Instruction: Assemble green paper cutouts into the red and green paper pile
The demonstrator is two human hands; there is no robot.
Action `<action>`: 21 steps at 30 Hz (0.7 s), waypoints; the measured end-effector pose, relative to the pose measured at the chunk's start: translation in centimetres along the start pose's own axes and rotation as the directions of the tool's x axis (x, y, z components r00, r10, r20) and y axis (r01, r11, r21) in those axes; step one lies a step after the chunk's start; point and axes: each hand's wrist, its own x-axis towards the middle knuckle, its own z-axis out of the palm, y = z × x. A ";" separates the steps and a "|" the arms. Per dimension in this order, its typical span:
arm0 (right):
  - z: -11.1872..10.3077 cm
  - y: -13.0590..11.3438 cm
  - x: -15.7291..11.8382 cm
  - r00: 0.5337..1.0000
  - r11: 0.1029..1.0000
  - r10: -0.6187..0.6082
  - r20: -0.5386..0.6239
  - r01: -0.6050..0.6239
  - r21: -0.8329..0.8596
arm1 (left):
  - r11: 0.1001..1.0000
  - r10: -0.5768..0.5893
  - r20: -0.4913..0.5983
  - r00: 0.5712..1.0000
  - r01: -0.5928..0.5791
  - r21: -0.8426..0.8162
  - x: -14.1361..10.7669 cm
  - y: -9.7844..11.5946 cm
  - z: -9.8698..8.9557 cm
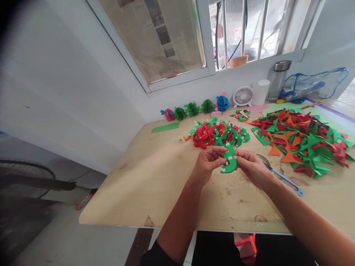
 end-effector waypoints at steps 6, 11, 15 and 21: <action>0.1 -0.1 -0.1 1.000 1.000 0.005 0.000 -0.005 0.002 | 1.000 -0.019 0.000 1.000 0.019 -0.002 0.0 0.0 -0.1; 0.0 0.0 0.0 1.000 1.000 0.005 0.010 -0.005 -0.003 | 1.000 -0.015 -0.002 1.000 0.015 0.007 0.0 -0.1 -0.2; 0.0 -0.1 0.0 1.000 0.999 0.011 -0.001 -0.011 -0.035 | 1.000 -0.021 0.001 1.000 0.021 0.002 0.1 -0.2 -0.3; 0.0 0.0 0.0 1.000 1.000 0.015 0.001 -0.015 -0.023 | 1.000 -0.009 0.003 1.000 0.009 0.008 0.2 -0.3 -0.4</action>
